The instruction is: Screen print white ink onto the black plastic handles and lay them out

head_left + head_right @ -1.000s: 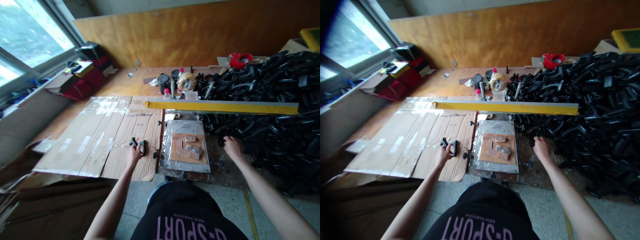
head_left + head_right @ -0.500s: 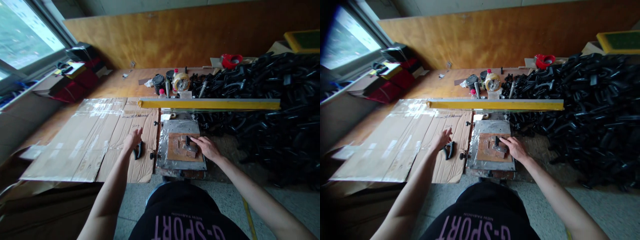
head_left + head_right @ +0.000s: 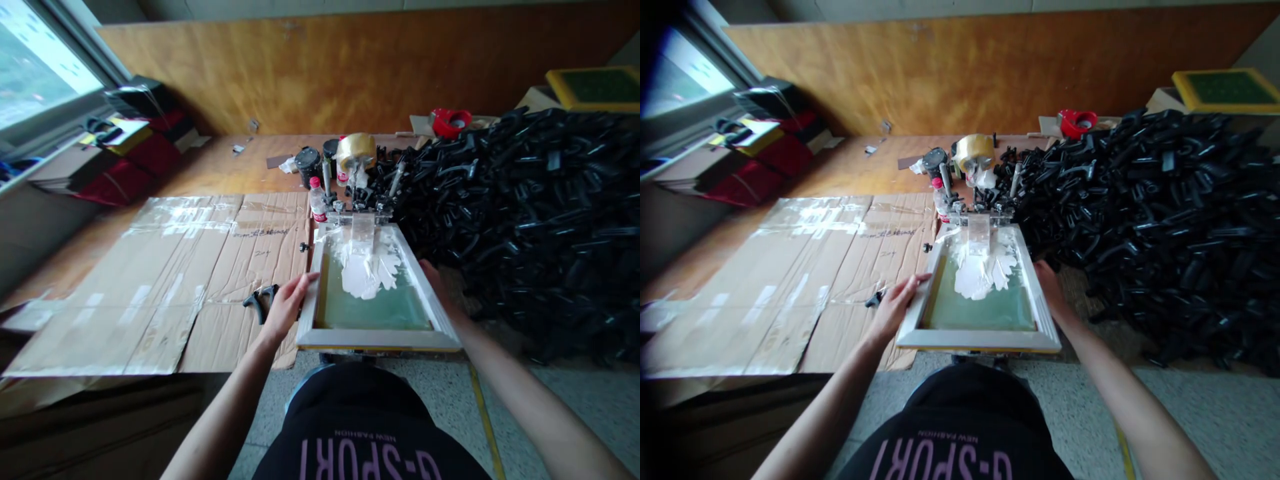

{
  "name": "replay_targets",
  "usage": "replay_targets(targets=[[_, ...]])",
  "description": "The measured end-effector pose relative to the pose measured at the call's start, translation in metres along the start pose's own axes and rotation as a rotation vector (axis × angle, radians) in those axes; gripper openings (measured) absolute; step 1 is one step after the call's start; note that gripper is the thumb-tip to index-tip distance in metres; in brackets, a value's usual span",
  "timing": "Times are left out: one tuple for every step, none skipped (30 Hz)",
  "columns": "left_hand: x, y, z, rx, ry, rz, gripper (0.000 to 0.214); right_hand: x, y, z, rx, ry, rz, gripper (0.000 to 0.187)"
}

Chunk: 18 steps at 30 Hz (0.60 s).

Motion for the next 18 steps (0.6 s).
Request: replay_targets(targets=[[0.002,-0.021,0.003,-0.052,-0.011,-0.019,0.063,-0.009,0.002,-0.008,0.026,0.062,0.011,0.037],[0.004,-0.041,0.003,-0.089,-0.012,-0.044,0.067,-0.017,0.000,-0.018,0.030,0.125,0.030,0.040],[0.007,-0.059,0.001,-0.110,-0.009,-0.077,0.072,-0.022,-0.007,-0.030,0.008,0.173,0.059,0.044],[0.009,-0.074,-0.002,-0.119,0.000,-0.114,0.074,-0.024,-0.019,-0.043,-0.027,0.199,0.096,0.050],[0.010,-0.087,-0.005,-0.124,0.006,-0.148,0.075,-0.024,-0.034,-0.056,-0.075,0.190,0.140,0.057],[0.011,-0.096,-0.009,-0.128,0.007,-0.172,0.074,-0.020,-0.050,-0.068,-0.123,0.142,0.186,0.061],[0.012,-0.103,-0.012,-0.135,0.003,-0.183,0.073,-0.014,-0.065,-0.077,-0.159,0.064,0.227,0.057],[0.012,-0.108,-0.015,-0.146,-0.003,-0.183,0.073,-0.006,-0.079,-0.082,-0.180,-0.021,0.260,0.047],[0.011,-0.111,-0.016,-0.157,-0.009,-0.176,0.073,0.002,-0.090,-0.082,-0.195,-0.101,0.288,0.033],[0.011,-0.113,-0.017,-0.165,-0.009,-0.168,0.073,0.010,-0.097,-0.077,-0.213,-0.165,0.314,0.019],[0.010,-0.113,-0.017,-0.171,-0.008,-0.160,0.073,0.016,-0.100,-0.068,-0.245,-0.211,0.341,0.009],[0.010,-0.113,-0.016,-0.173,-0.003,-0.153,0.072,0.021,-0.101,-0.056,-0.298,-0.241,0.368,0.010],[0.010,-0.113,-0.015,-0.172,0.002,-0.148,0.072,0.024,-0.100,-0.041,-0.377,-0.262,0.392,0.014],[0.010,-0.112,-0.014,-0.171,0.005,-0.144,0.071,0.024,-0.097,-0.027,-0.474,-0.278,0.411,0.017],[0.011,-0.111,-0.014,-0.172,0.008,-0.141,0.070,0.022,-0.095,-0.015,-0.573,-0.296,0.421,0.019],[0.012,-0.110,-0.013,-0.177,0.011,-0.140,0.070,0.019,-0.092,-0.007,-0.660,-0.320,0.422,0.018],[0.013,-0.108,-0.013,-0.183,0.014,-0.136,0.070,0.015,-0.090,-0.002,-0.719,-0.346,0.415,0.016],[0.013,-0.106,-0.012,-0.187,0.016,-0.128,0.070,0.011,-0.088,-0.001,-0.741,-0.364,0.407,0.013]])
Point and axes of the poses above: each hand's wrist, its own z-axis away from the middle knuckle, its own x-axis out of the palm, y = z × x, the point moved 1 cm from there along -z, towards the middle knuckle, and after that the axes turned 14 degrees about -y, right-handed, at the moved point
